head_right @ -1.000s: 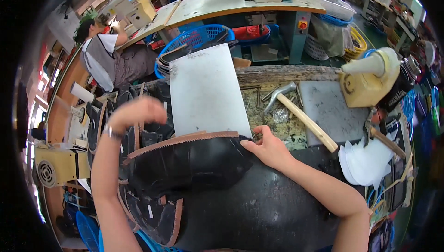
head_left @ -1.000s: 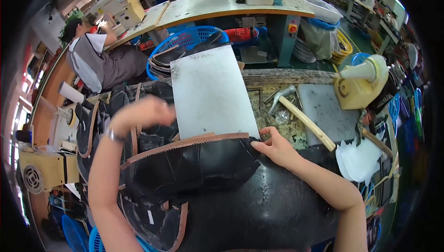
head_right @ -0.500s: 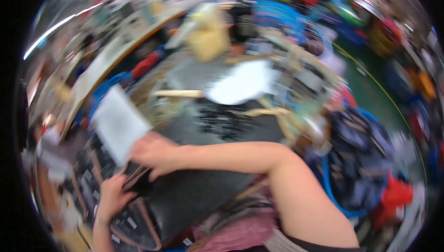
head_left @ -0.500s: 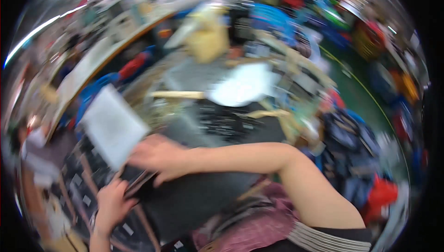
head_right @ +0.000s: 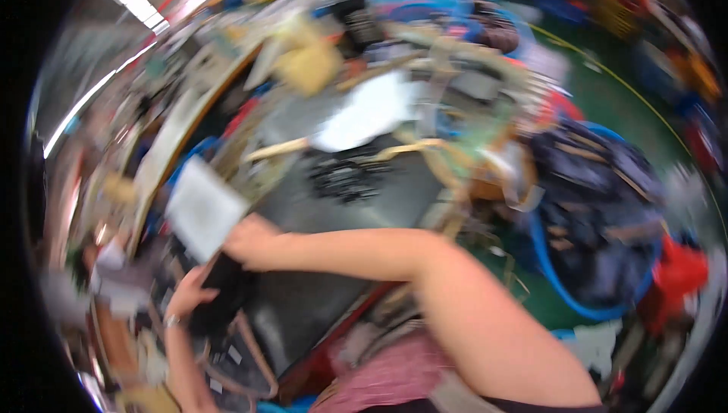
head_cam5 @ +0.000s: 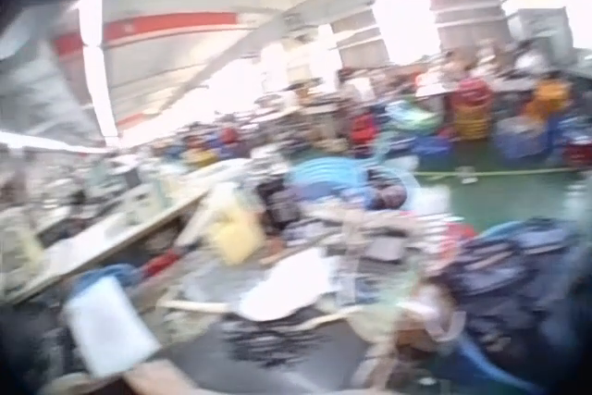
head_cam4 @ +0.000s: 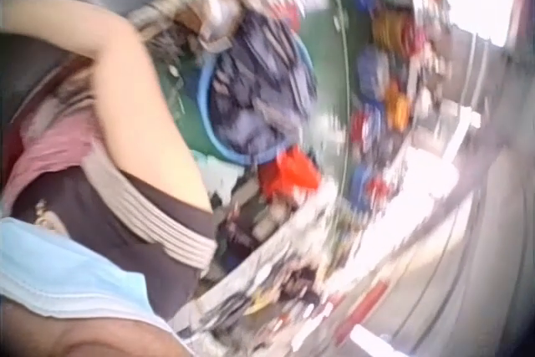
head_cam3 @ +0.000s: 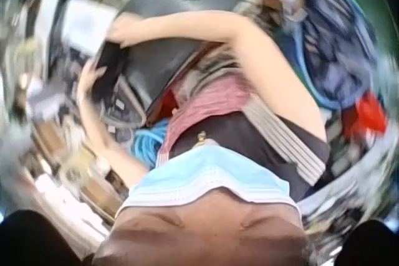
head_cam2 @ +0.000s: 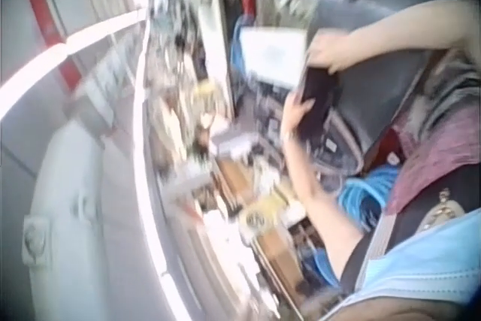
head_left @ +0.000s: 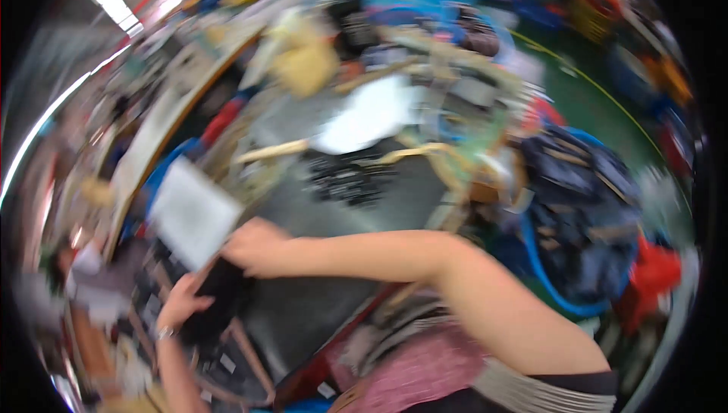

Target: Assembling shoe components and using a hammer to secure parts on a workbench in a factory.

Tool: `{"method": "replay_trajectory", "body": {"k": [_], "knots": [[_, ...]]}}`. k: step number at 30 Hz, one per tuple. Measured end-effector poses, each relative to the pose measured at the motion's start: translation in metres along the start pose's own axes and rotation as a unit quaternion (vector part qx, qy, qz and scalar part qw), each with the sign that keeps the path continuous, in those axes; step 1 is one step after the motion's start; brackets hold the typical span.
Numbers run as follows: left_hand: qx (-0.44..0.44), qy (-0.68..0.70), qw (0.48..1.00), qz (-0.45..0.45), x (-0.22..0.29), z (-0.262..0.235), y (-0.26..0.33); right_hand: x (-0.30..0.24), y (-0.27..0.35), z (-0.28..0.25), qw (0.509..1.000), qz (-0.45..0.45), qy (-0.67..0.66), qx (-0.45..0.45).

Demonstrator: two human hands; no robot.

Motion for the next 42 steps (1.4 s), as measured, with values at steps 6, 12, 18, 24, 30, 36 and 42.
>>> {"method": "replay_trajectory", "body": {"k": [6, 12, 18, 24, 30, 36, 42], "knots": [[0.193, -0.37, 0.875, 0.244, 0.172, 0.089, 0.072, -0.067, 0.066, -0.047, 0.986, -0.114, 0.118, 0.014], [0.357, -0.296, 0.711, 0.529, 0.214, 0.135, 0.125, 0.011, 0.165, -0.163, 0.947, 0.022, 0.32, 0.028], [0.304, -0.133, 0.902, 0.276, 0.103, 0.113, 0.065, 0.147, 0.474, -0.314, 0.78, 0.34, 0.525, 0.025], [0.321, -0.267, 0.906, 0.065, -0.019, 0.068, 0.024, 0.119, 0.715, -0.314, 0.561, 0.487, 0.647, -0.171], [0.249, -0.134, 0.958, 0.048, -0.012, 0.031, 0.031, 0.088, 0.606, -0.264, 0.661, 0.477, 0.576, -0.065], [0.296, -0.085, 0.937, 0.164, 0.12, -0.009, 0.084, 0.082, 0.618, -0.25, 0.649, 0.542, 0.532, -0.046], [-0.024, 0.022, 0.92, 0.39, 0.392, 0.167, -0.007, 0.02, 0.546, -0.261, 0.754, 0.531, 0.348, 0.17]]}}
Point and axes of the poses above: each hand's wrist, its own y-axis away from the middle knuckle, its own z-axis out of the palm, x = y × z, the point moved 5 cm from there along -y, towards the middle knuckle, and after that the axes turned 5 degrees about y, right-handed, at the moved point
